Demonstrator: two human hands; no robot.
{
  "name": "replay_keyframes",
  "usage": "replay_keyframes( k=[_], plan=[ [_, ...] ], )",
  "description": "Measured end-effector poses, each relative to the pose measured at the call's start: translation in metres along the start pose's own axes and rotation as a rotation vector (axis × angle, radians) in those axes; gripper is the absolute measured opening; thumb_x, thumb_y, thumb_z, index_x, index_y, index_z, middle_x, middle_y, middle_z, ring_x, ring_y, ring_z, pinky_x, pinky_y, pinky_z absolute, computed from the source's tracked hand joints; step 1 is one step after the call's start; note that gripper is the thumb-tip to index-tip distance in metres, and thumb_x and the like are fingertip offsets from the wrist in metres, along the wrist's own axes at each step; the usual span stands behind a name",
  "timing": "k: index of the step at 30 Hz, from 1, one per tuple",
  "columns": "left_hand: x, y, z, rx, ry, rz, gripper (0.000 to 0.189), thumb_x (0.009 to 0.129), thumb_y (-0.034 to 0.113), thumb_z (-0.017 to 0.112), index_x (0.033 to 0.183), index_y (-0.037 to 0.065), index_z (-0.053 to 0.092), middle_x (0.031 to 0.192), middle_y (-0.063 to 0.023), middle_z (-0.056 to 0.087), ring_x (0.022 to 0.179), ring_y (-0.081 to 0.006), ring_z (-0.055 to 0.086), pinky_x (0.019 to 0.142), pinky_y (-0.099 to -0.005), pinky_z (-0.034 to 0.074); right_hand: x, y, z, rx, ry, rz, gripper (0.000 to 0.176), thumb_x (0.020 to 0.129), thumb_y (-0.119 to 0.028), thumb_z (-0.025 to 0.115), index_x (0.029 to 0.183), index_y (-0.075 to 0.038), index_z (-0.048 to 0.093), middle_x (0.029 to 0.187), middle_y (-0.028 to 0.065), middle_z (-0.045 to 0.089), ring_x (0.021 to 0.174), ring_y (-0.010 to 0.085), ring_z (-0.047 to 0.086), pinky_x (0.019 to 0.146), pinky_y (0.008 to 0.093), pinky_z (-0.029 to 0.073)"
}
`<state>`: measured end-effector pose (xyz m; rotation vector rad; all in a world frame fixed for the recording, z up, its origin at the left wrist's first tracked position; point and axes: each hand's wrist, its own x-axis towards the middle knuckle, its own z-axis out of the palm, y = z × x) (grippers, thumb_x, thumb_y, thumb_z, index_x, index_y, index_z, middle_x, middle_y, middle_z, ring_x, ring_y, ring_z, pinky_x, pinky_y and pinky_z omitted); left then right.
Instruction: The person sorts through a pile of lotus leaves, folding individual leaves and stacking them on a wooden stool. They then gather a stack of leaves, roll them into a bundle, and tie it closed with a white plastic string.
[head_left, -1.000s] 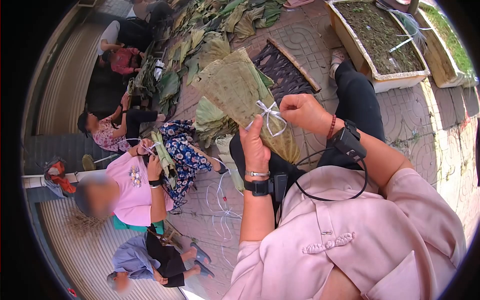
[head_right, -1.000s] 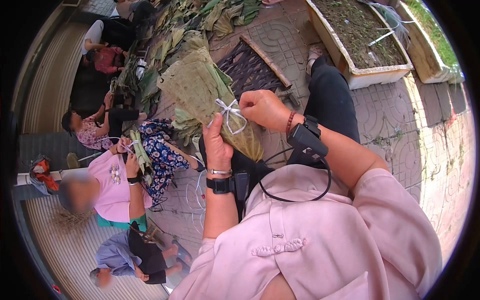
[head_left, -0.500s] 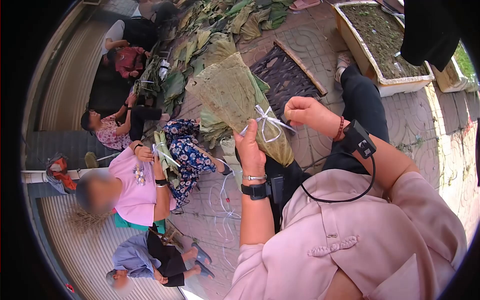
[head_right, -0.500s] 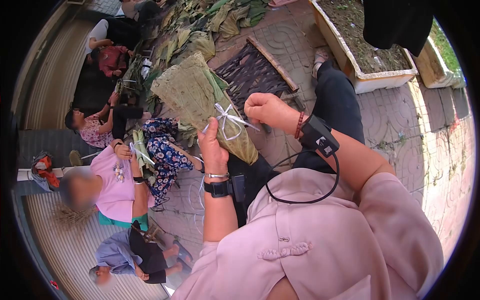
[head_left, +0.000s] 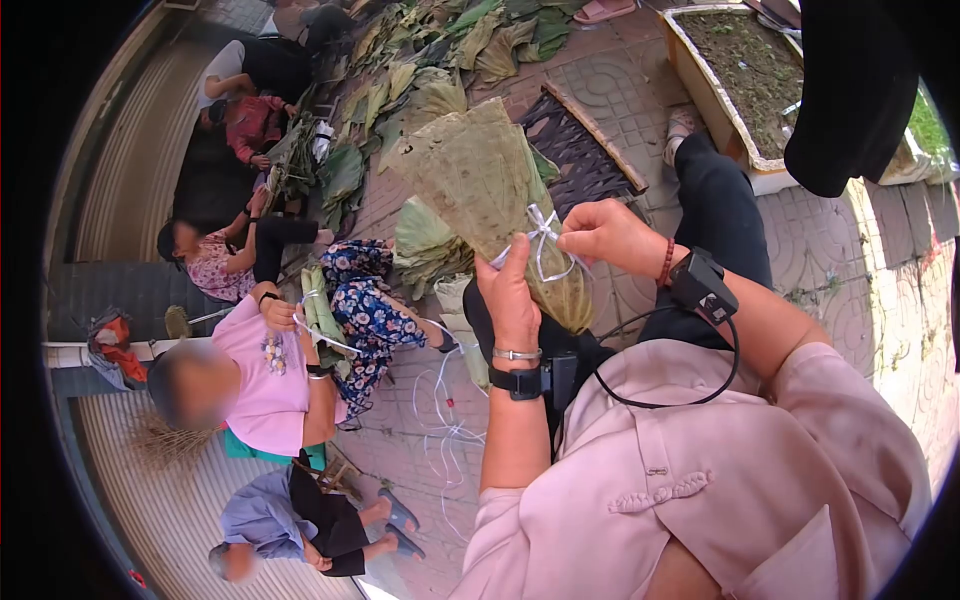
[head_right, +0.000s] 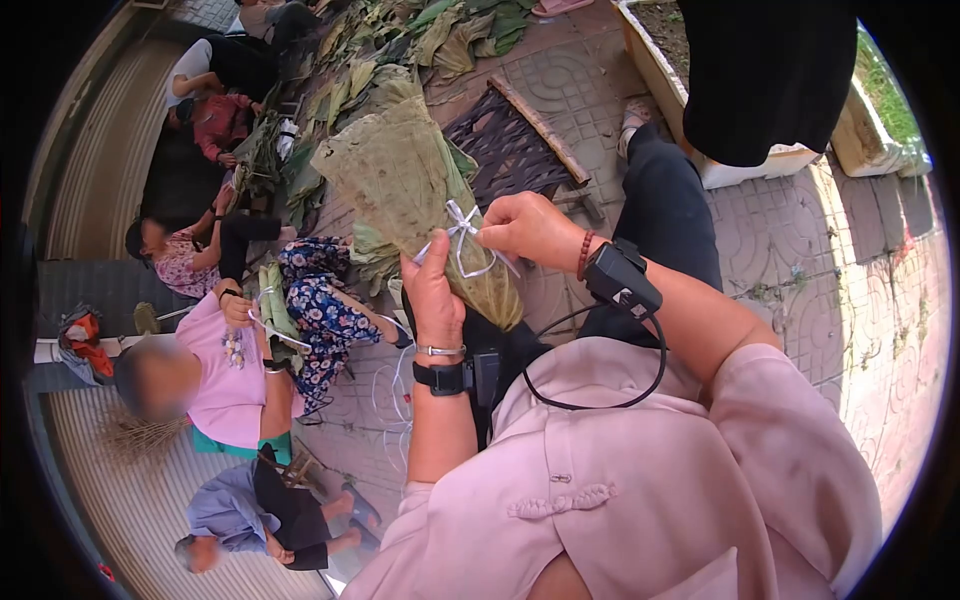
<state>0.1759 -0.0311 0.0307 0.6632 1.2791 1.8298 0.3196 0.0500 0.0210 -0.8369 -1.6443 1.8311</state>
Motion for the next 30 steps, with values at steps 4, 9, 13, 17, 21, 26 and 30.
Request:
replay_keyframes(
  k=[4, 9, 13, 17, 21, 26, 30],
  plan=[
    [0.001, -0.003, 0.0, 0.051, -0.02, 0.009, 0.046, 0.083, 0.009, 0.066, 0.123, 0.001, 0.045, 0.115, -0.0071, 0.056, 0.099, -0.0166, 0.056, 0.088, -0.0293, 0.044, 0.001, 0.001, -0.002, 0.035, -0.058, 0.021, 0.015, 0.082, -0.014, 0.059, 0.077, 0.0, 0.06, 0.063, 0.0004, 0.056, 0.056, 0.0062, 0.051, 0.051, 0.0233, 0.042],
    [0.003, -0.002, -0.002, 0.055, 0.002, -0.024, 0.041, 0.081, 0.004, 0.067, 0.117, 0.001, 0.049, 0.111, -0.0061, 0.058, 0.095, -0.0149, 0.056, 0.086, -0.028, 0.043, 0.004, -0.003, -0.011, 0.229, -0.241, 0.15, 0.013, 0.083, -0.013, 0.056, 0.075, -0.003, 0.057, 0.063, -0.0011, 0.052, 0.053, 0.006, 0.047, 0.053, 0.0217, 0.041],
    [0.007, -0.003, -0.007, 0.042, -0.002, -0.036, 0.042, 0.08, 0.003, 0.067, 0.118, 0.001, 0.049, 0.111, -0.0063, 0.059, 0.095, -0.0151, 0.056, 0.086, -0.0282, 0.043, 0.005, -0.002, -0.011, 0.369, -0.315, 0.208, 0.01, 0.08, -0.012, 0.055, 0.075, -0.004, 0.057, 0.063, -0.0004, 0.053, 0.051, 0.0072, 0.048, 0.049, 0.0226, 0.041],
    [0.007, -0.003, -0.006, 0.038, -0.003, -0.025, 0.042, 0.083, 0.005, 0.063, 0.122, 0.001, 0.045, 0.114, -0.0082, 0.057, 0.098, -0.0182, 0.057, 0.086, -0.0308, 0.046, 0.006, 0.002, -0.01, 0.444, -0.283, 0.205, 0.009, 0.08, -0.012, 0.055, 0.077, -0.005, 0.058, 0.064, -0.0006, 0.053, 0.051, 0.007, 0.049, 0.048, 0.023, 0.043],
    [0.006, -0.003, -0.003, 0.044, 0.045, -0.011, 0.042, 0.085, 0.008, 0.063, 0.122, 0.001, 0.045, 0.114, -0.0079, 0.056, 0.099, -0.0182, 0.056, 0.086, -0.0303, 0.046, 0.001, 0.001, -0.008, 0.573, -0.244, 0.213, 0.01, 0.082, -0.014, 0.055, 0.083, -0.005, 0.058, 0.068, -0.0008, 0.054, 0.053, 0.0061, 0.05, 0.05, 0.0224, 0.044],
    [0.004, -0.003, -0.002, 0.032, 0.085, 0.007, 0.041, 0.085, 0.009, 0.063, 0.122, 0.001, 0.046, 0.114, -0.0073, 0.056, 0.099, -0.0177, 0.056, 0.085, -0.0303, 0.045, -0.007, 0.008, -0.005, 0.186, -0.204, 0.166, 0.017, 0.085, -0.022, 0.06, 0.088, -0.006, 0.054, 0.073, -0.0023, 0.053, 0.057, 0.0052, 0.052, 0.051, 0.0208, 0.044],
    [-0.002, -0.002, 0.007, 0.065, 0.136, 0.035, 0.041, 0.085, 0.009, 0.063, 0.121, 0.001, 0.046, 0.113, -0.0074, 0.056, 0.099, -0.0172, 0.056, 0.085, -0.0297, 0.045, -0.002, 0.025, 0.008, -0.013, -0.019, -0.031, 0.018, 0.081, -0.019, 0.066, 0.081, -0.006, 0.052, 0.065, -0.0028, 0.051, 0.055, 0.0053, 0.05, 0.048, 0.0202, 0.041]
  ],
)
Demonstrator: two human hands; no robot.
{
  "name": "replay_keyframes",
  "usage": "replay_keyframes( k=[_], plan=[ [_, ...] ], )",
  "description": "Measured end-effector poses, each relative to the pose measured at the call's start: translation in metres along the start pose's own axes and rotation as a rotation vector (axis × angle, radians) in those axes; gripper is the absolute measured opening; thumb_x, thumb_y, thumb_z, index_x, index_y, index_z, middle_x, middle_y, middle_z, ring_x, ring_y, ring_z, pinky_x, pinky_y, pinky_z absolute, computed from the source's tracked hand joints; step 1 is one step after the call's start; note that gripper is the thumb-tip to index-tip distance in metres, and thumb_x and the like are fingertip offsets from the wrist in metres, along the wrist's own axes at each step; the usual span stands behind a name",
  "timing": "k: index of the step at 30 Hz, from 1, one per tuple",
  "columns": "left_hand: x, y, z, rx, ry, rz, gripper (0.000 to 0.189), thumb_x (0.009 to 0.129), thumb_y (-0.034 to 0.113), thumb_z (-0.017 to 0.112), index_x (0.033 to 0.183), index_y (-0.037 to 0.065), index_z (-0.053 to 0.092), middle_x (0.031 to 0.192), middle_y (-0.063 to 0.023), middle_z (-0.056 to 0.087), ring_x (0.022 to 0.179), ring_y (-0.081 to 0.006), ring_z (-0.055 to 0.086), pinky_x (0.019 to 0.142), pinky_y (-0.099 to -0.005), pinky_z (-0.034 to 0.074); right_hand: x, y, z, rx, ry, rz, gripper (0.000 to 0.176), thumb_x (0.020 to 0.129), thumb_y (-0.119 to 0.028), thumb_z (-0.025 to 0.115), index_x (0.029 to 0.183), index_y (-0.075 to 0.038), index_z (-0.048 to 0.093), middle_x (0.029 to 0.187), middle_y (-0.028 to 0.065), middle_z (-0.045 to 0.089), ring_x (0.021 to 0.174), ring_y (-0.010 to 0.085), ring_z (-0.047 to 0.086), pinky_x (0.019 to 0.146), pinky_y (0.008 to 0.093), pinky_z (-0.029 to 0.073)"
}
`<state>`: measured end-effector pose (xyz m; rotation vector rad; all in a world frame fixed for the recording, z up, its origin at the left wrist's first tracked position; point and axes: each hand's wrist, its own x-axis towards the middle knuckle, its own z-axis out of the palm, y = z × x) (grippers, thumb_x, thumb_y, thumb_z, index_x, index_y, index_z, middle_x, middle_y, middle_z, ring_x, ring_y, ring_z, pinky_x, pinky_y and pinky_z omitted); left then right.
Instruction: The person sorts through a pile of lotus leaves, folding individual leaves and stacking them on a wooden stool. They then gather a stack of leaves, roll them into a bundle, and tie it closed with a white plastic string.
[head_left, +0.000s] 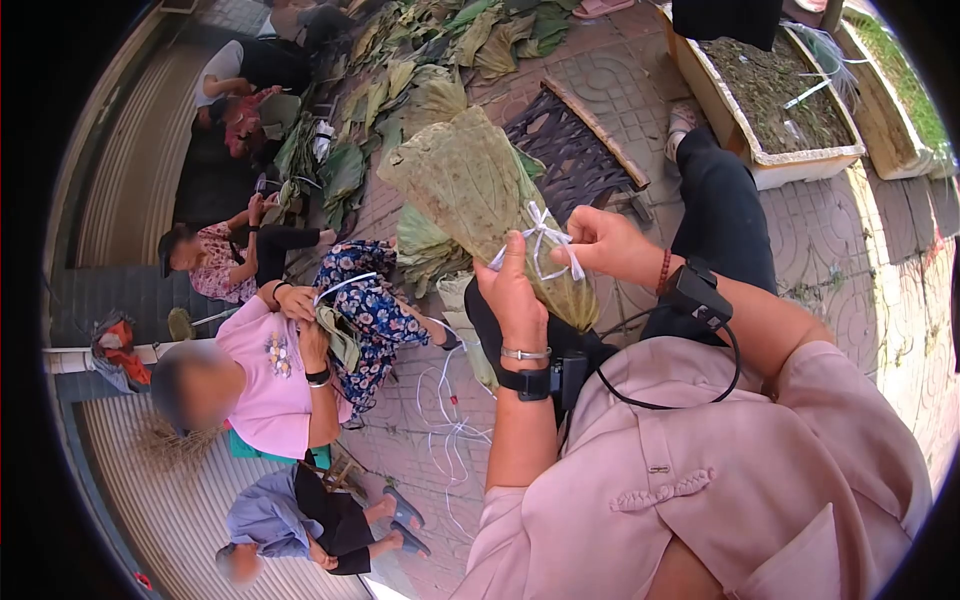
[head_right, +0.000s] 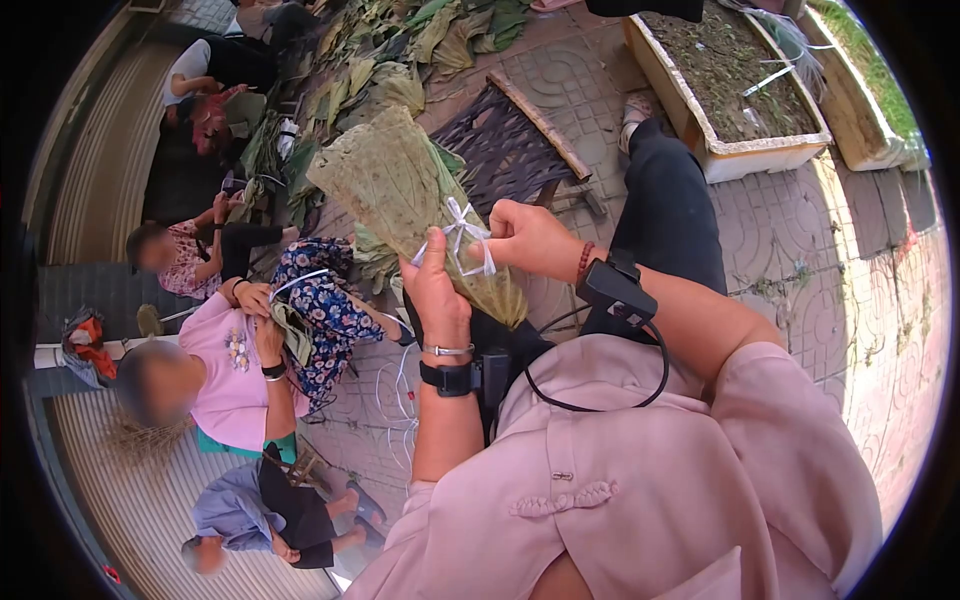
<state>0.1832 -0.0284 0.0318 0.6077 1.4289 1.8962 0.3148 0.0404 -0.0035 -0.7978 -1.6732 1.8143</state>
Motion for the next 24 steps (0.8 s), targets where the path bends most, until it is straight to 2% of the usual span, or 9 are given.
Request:
replay_keyframes(
  k=[4, 6, 7, 9, 13, 18, 24],
  plan=[
    [0.001, -0.004, -0.003, 0.048, -0.004, 0.022, 0.041, 0.084, 0.008, 0.064, 0.121, 0.0, 0.046, 0.114, -0.0077, 0.056, 0.099, -0.0173, 0.056, 0.085, -0.0296, 0.045, -0.001, -0.008, 0.005, -0.163, 0.028, -0.022, 0.018, 0.081, -0.016, 0.065, 0.075, -0.006, 0.052, 0.06, -0.0022, 0.05, 0.052, 0.005, 0.048, 0.045, 0.0204, 0.039],
    [0.0, -0.006, -0.002, 0.08, 0.013, 0.052, 0.042, 0.084, 0.008, 0.064, 0.121, 0.0, 0.045, 0.115, -0.0079, 0.056, 0.099, -0.0175, 0.055, 0.086, -0.03, 0.045, -0.002, -0.008, 0.003, 0.079, -0.051, 0.152, 0.018, 0.082, -0.016, 0.063, 0.071, -0.005, 0.053, 0.057, -0.0014, 0.05, 0.049, 0.0051, 0.048, 0.044, 0.0204, 0.038],
    [0.001, -0.008, -0.004, 0.081, 0.014, 0.053, 0.042, 0.084, 0.008, 0.064, 0.121, 0.0, 0.045, 0.115, -0.0079, 0.056, 0.099, -0.0175, 0.055, 0.086, -0.03, 0.045, -0.004, -0.011, 0.0, 0.08, -0.052, 0.152, 0.018, 0.082, -0.016, 0.063, 0.071, -0.005, 0.053, 0.057, -0.0014, 0.05, 0.049, 0.0051, 0.048, 0.044, 0.0204, 0.038],
    [0.006, -0.008, -0.01, 0.036, 0.058, 0.057, 0.041, 0.083, 0.007, 0.064, 0.119, -0.001, 0.046, 0.114, -0.0086, 0.056, 0.098, -0.0173, 0.055, 0.087, -0.0301, 0.043, -0.009, -0.016, -0.01, 0.223, -0.188, 0.293, 0.016, 0.084, -0.015, 0.059, 0.072, -0.005, 0.054, 0.058, -0.0014, 0.051, 0.048, 0.0051, 0.048, 0.044, 0.0201, 0.038],
    [0.01, -0.002, -0.015, -0.007, 0.074, 0.06, 0.044, 0.084, 0.007, 0.063, 0.122, 0.0, 0.043, 0.116, -0.0093, 0.054, 0.1, -0.0185, 0.054, 0.089, -0.0319, 0.043, -0.015, -0.017, -0.022, 0.224, -0.317, 0.278, 0.016, 0.085, -0.014, 0.057, 0.072, -0.005, 0.055, 0.059, -0.0011, 0.052, 0.048, 0.0052, 0.05, 0.044, 0.02, 0.039],
    [0.021, -0.003, -0.04, -0.023, 0.133, 0.062, 0.043, 0.085, 0.007, 0.063, 0.122, 0.001, 0.043, 0.117, -0.009, 0.054, 0.101, -0.0184, 0.054, 0.089, -0.032, 0.043, -0.033, -0.038, -0.032, -0.001, -0.431, 0.306, 0.014, 0.083, -0.014, 0.058, 0.073, -0.004, 0.058, 0.06, -0.0022, 0.052, 0.05, 0.0044, 0.049, 0.046, 0.0202, 0.039],
    [0.018, -0.002, -0.034, -0.05, 0.062, 0.114, 0.042, 0.087, 0.009, 0.06, 0.124, 0.002, 0.043, 0.118, -0.0089, 0.054, 0.101, -0.0193, 0.056, 0.086, -0.032, 0.048, -0.041, -0.055, -0.033, 0.057, -0.582, 0.239, 0.013, 0.085, -0.015, 0.059, 0.077, -0.005, 0.058, 0.064, -0.0037, 0.051, 0.055, 0.0034, 0.047, 0.05, 0.0197, 0.04]
  ],
)
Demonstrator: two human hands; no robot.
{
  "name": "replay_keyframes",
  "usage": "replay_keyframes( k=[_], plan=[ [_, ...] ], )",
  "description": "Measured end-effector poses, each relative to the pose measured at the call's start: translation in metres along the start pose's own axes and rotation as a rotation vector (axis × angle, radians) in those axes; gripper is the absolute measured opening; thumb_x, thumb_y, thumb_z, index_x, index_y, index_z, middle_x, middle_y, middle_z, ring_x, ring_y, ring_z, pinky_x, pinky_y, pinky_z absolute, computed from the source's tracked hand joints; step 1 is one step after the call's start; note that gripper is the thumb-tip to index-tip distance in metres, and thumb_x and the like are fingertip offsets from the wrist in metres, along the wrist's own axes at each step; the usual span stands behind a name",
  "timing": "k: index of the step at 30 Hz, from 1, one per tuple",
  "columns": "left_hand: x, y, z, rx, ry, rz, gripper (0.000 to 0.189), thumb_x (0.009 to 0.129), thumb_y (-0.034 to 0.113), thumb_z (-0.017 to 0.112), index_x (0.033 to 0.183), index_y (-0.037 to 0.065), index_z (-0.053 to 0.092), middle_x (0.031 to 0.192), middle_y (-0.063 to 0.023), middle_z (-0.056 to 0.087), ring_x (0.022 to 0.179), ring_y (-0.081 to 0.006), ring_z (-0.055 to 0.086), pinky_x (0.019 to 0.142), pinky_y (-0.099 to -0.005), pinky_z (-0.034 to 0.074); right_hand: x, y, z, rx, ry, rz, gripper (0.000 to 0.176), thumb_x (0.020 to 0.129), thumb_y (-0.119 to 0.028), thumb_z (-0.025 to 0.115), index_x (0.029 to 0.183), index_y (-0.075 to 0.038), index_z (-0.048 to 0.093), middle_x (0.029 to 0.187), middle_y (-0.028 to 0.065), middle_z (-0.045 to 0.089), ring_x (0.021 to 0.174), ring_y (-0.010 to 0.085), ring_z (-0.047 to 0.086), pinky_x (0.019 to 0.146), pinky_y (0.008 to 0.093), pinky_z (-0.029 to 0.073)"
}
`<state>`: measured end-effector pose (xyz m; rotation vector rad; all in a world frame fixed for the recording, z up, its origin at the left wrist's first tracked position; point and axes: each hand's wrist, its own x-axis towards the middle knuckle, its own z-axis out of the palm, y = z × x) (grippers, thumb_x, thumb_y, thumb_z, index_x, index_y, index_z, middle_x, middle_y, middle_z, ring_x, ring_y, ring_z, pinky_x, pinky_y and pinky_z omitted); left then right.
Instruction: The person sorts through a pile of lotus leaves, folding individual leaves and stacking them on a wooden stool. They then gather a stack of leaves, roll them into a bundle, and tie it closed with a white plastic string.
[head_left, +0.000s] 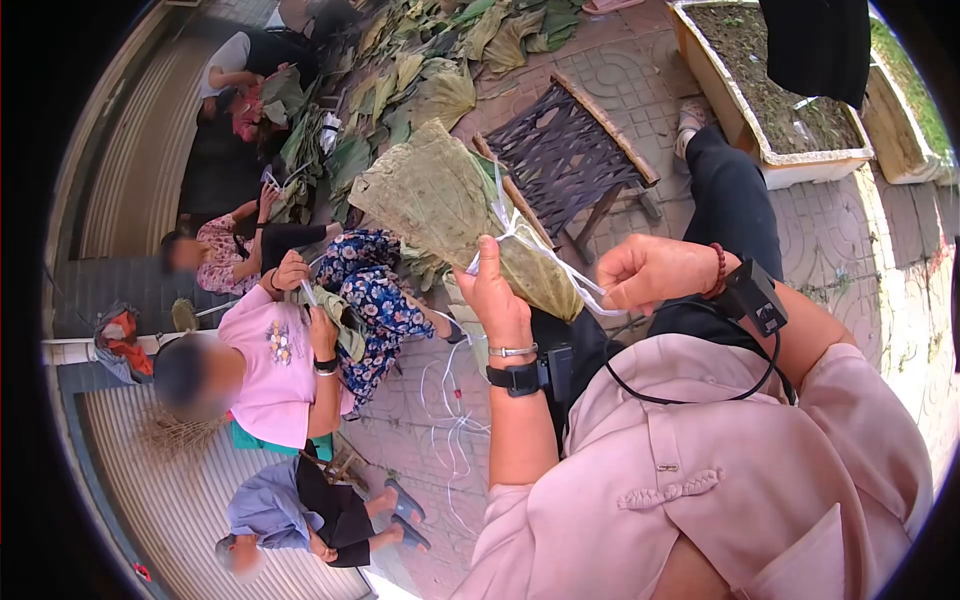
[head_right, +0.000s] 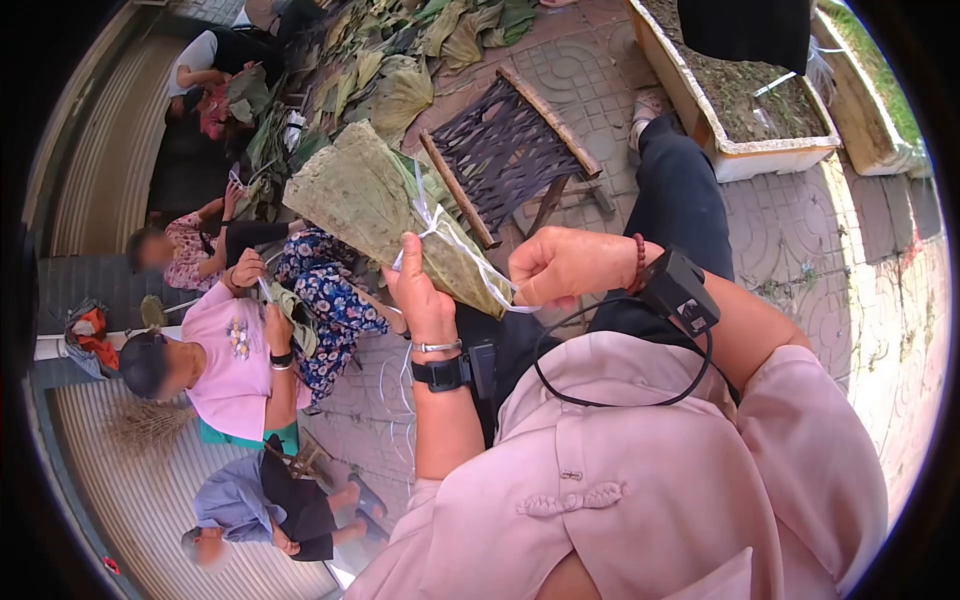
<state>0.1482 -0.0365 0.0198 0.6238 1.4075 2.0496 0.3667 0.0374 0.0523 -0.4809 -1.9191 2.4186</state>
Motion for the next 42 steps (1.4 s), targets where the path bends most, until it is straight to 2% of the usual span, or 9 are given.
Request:
replay_keyframes(
  k=[2, 7, 11, 22, 25, 27, 30, 35, 42],
  plan=[
    [-0.003, 0.003, 0.003, -0.016, -0.02, -0.026, 0.041, 0.087, 0.011, 0.06, 0.124, 0.001, 0.043, 0.117, -0.0089, 0.054, 0.1, -0.0195, 0.057, 0.086, -0.033, 0.048, 0.0, -0.005, -0.005, 0.015, -0.059, -0.035, 0.012, 0.086, -0.015, 0.058, 0.08, -0.005, 0.058, 0.067, -0.0034, 0.052, 0.058, 0.0032, 0.048, 0.052, 0.0195, 0.04],
    [-0.01, 0.007, 0.006, -0.093, -0.106, -0.131, 0.039, 0.088, 0.013, 0.059, 0.122, 0.001, 0.044, 0.117, -0.0081, 0.054, 0.101, -0.0185, 0.056, 0.087, -0.0328, 0.046, 0.015, -0.016, -0.02, -0.555, 0.926, -0.54, 0.012, 0.081, -0.007, 0.061, 0.092, -0.002, 0.057, 0.082, 0.0033, 0.054, 0.073, 0.0119, 0.055, 0.061, 0.0254, 0.045],
    [-0.021, 0.009, 0.02, -0.116, -0.176, -0.207, 0.038, 0.089, 0.016, 0.059, 0.121, 0.001, 0.044, 0.117, -0.0074, 0.053, 0.102, -0.0169, 0.053, 0.089, -0.0318, 0.043, 0.04, -0.01, -0.009, -0.693, 0.769, -0.762, 0.02, 0.076, 0.002, 0.057, 0.096, -0.002, 0.058, 0.086, 0.0104, 0.055, 0.075, 0.0278, 0.058, 0.066, 0.0311, 0.047],
    [-0.028, 0.006, 0.022, -0.098, -0.311, -0.342, 0.044, 0.078, -0.001, 0.063, 0.119, 0.0, 0.046, 0.111, -0.008, 0.057, 0.097, -0.0175, 0.057, 0.088, -0.0313, 0.046, 0.056, 0.017, -0.017, -1.002, 0.805, -0.718, 0.007, 0.079, -0.002, 0.056, 0.085, -0.003, 0.054, 0.082, 0.0086, 0.056, 0.067, 0.0236, 0.058, 0.059, 0.0325, 0.048],
    [-0.022, 0.005, 0.018, -0.206, -0.32, -0.391, 0.04, 0.082, 0.007, 0.061, 0.119, 0.0, 0.049, 0.112, -0.0106, 0.058, 0.098, -0.0218, 0.059, 0.087, -0.0359, 0.048, 0.062, 0.026, -0.021, -0.154, 0.84, -0.506, 0.003, 0.083, -0.006, 0.051, 0.084, -0.004, 0.053, 0.079, 0.0049, 0.057, 0.063, 0.0173, 0.057, 0.058, 0.0332, 0.049],
    [-0.023, 0.006, 0.02, -0.25, -0.323, -0.415, 0.037, 0.085, 0.013, 0.059, 0.119, 0.001, 0.049, 0.111, -0.011, 0.058, 0.098, -0.0226, 0.059, 0.086, -0.0372, 0.049, 0.062, 0.03, -0.028, 0.974, 0.603, -0.27, 0.004, 0.082, -0.008, 0.05, 0.085, -0.005, 0.051, 0.076, 0.0061, 0.054, 0.061, 0.0171, 0.055, 0.057, 0.034, 0.049],
    [-0.019, -0.003, 0.012, -0.315, -0.27, -0.463, 0.039, 0.091, 0.026, 0.053, 0.12, 0.001, 0.049, 0.113, -0.0115, 0.058, 0.098, -0.0241, 0.059, 0.086, -0.0388, 0.049, 0.062, 0.042, -0.031, 1.123, 0.593, -0.14, 0.005, 0.083, -0.008, 0.049, 0.087, -0.006, 0.05, 0.078, 0.0072, 0.054, 0.062, 0.0181, 0.056, 0.058, 0.0352, 0.05],
    [-0.015, -0.003, 0.001, -0.309, -0.2, -0.426, 0.055, 0.094, 0.046, 0.038, 0.127, 0.002, 0.042, 0.118, -0.0126, 0.055, 0.103, -0.0264, 0.057, 0.088, -0.0411, 0.048, 0.055, 0.033, -0.011, 0.414, 1.043, -0.42, 0.009, 0.087, -0.014, 0.053, 0.09, -0.005, 0.05, 0.08, -0.0003, 0.051, 0.068, 0.0069, 0.051, 0.062, 0.0231, 0.045],
    [-0.008, -0.003, -0.01, -0.349, -0.04, -0.356, 0.057, 0.095, 0.049, 0.032, 0.128, 0.003, 0.041, 0.123, -0.0113, 0.052, 0.108, -0.0266, 0.054, 0.092, -0.0421, 0.045, 0.023, 0.011, 0.018, -0.015, 0.734, -0.525, 0.009, 0.088, -0.01, 0.053, 0.092, -0.003, 0.055, 0.081, -0.0028, 0.053, 0.072, 0.0022, 0.046, 0.063, 0.0187, 0.038]
  ],
)
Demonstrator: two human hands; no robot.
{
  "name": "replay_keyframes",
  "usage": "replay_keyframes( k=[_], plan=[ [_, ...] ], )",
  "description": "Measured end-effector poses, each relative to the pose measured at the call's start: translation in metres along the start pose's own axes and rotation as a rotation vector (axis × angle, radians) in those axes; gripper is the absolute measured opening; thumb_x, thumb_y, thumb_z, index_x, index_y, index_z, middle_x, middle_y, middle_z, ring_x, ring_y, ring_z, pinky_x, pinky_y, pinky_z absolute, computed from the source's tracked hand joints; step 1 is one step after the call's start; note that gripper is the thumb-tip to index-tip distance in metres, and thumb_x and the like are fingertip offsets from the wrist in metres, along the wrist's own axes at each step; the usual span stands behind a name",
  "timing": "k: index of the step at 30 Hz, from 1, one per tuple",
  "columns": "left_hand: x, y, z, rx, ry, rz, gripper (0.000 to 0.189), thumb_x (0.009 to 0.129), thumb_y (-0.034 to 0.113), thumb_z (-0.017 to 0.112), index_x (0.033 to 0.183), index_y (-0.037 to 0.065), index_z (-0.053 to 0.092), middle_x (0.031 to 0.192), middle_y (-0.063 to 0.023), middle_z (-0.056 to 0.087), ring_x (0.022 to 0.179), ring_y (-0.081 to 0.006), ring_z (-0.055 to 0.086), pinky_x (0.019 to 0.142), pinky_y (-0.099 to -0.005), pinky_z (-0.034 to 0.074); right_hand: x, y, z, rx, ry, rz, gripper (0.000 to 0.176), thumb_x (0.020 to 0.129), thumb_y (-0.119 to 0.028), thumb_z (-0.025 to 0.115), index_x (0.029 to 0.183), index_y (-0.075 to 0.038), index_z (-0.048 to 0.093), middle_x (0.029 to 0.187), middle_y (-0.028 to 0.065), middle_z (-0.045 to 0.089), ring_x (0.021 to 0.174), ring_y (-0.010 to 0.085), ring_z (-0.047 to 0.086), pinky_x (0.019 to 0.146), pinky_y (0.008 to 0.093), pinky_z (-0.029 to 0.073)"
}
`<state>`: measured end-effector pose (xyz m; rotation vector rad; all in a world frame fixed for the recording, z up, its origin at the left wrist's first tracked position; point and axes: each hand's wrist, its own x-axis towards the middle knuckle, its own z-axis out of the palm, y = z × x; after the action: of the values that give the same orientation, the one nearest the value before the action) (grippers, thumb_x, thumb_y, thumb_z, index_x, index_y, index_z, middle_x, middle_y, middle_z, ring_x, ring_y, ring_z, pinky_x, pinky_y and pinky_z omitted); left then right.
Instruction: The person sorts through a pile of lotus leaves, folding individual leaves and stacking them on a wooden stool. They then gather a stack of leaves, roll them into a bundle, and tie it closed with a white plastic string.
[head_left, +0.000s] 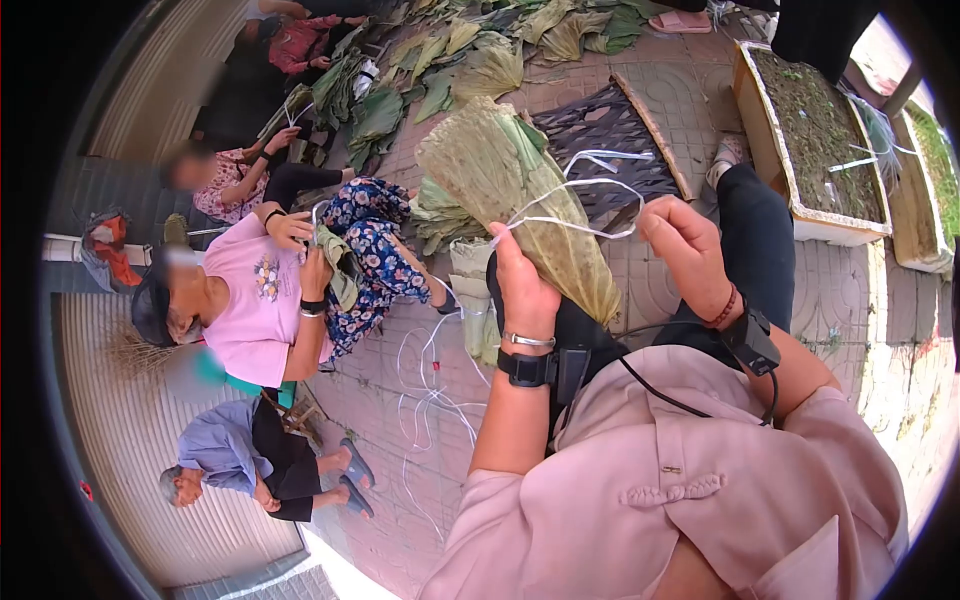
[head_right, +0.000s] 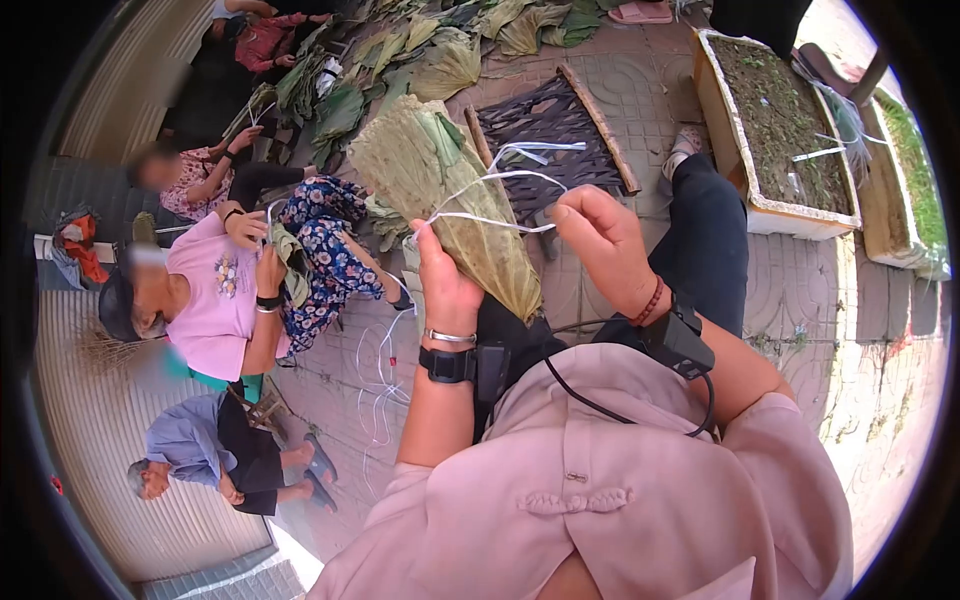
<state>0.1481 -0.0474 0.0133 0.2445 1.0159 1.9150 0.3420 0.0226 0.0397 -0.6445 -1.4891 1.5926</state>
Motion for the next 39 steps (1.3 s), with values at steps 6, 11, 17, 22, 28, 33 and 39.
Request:
replay_keyframes(
  k=[6, 11, 17, 22, 28, 33, 39],
  plan=[
    [-0.007, 0.002, 0.007, -0.004, -0.031, 0.047, 0.054, 0.096, 0.046, 0.031, 0.127, 0.003, 0.041, 0.122, -0.0104, 0.053, 0.108, -0.0247, 0.054, 0.093, -0.0395, 0.044, 0.008, 0.033, 0.01, -0.054, -0.261, 0.286, 0.067, 0.08, -0.038, 0.067, 0.128, 0.001, 0.042, 0.109, 0.0097, 0.055, 0.092, 0.0133, 0.054, 0.075, 0.0263, 0.046],
    [-0.017, -0.002, 0.013, 0.044, -0.012, 0.126, 0.052, 0.096, 0.045, 0.033, 0.125, 0.003, 0.042, 0.116, -0.0109, 0.055, 0.103, -0.0234, 0.056, 0.09, -0.0377, 0.045, 0.014, 0.013, 0.031, 0.521, -0.37, 0.475, 0.067, 0.076, -0.014, 0.069, 0.132, 0.0, 0.034, 0.119, 0.0098, 0.053, 0.107, 0.0166, 0.053, 0.089, 0.0301, 0.045],
    [-0.023, 0.049, -0.052, 0.03, 0.217, 0.019, 0.046, 0.094, 0.049, 0.035, 0.104, 0.008, 0.053, 0.097, -0.0094, 0.062, 0.082, -0.0194, 0.059, 0.066, -0.0326, 0.048, 0.024, 0.016, 0.013, 0.619, -0.29, 0.586, 0.048, 0.08, -0.004, 0.061, 0.124, 0.0, 0.044, 0.11, 0.009, 0.059, 0.094, 0.0161, 0.061, 0.083, 0.0309, 0.05],
    [-0.041, 0.088, -0.207, -0.381, 0.337, 0.19, 0.04, 0.091, 0.04, 0.044, 0.094, 0.002, 0.055, 0.084, -0.009, 0.061, 0.072, -0.0198, 0.057, 0.064, -0.0316, 0.047, 0.028, 0.025, -0.002, 0.644, -0.259, 0.57, 0.047, 0.082, -0.005, 0.058, 0.126, 0.0, 0.043, 0.112, 0.0097, 0.058, 0.096, 0.0178, 0.061, 0.084, 0.0314, 0.051],
    [-0.116, 0.086, -0.339, -0.74, 0.995, -0.055, 0.048, 0.084, 0.035, 0.056, 0.109, -0.004, 0.042, 0.097, -0.0152, 0.053, 0.085, -0.0238, 0.053, 0.07, -0.0357, 0.046, 0.031, 0.03, -0.004, 0.681, -0.219, 0.577, 0.045, 0.083, -0.004, 0.056, 0.126, 0.0, 0.043, 0.114, 0.0109, 0.057, 0.098, 0.0199, 0.061, 0.085, 0.0326, 0.051],
    [-0.122, 0.066, -0.347, -0.549, 0.975, -0.184, 0.05, 0.084, 0.028, 0.058, 0.117, -0.002, 0.036, 0.113, -0.0151, 0.046, 0.095, -0.0273, 0.051, 0.078, -0.04, 0.045, 0.032, 0.03, 0.003, 0.693, -0.259, 0.607, 0.044, 0.083, -0.004, 0.055, 0.126, 0.0, 0.042, 0.115, 0.0112, 0.057, 0.098, 0.0201, 0.061, 0.085, 0.033, 0.051],
    [-0.057, 0.101, -0.207, -0.026, 0.426, -0.133, 0.029, 0.09, 0.027, 0.054, 0.11, 0.007, 0.05, 0.103, -0.0059, 0.058, 0.093, -0.021, 0.056, 0.081, -0.0373, 0.047, 0.033, 0.032, 0.013, 0.623, -0.252, 0.596, 0.049, 0.079, -0.002, 0.062, 0.125, 0.0, 0.043, 0.114, 0.0092, 0.057, 0.099, 0.0181, 0.059, 0.085, 0.0324, 0.05]
  ],
)
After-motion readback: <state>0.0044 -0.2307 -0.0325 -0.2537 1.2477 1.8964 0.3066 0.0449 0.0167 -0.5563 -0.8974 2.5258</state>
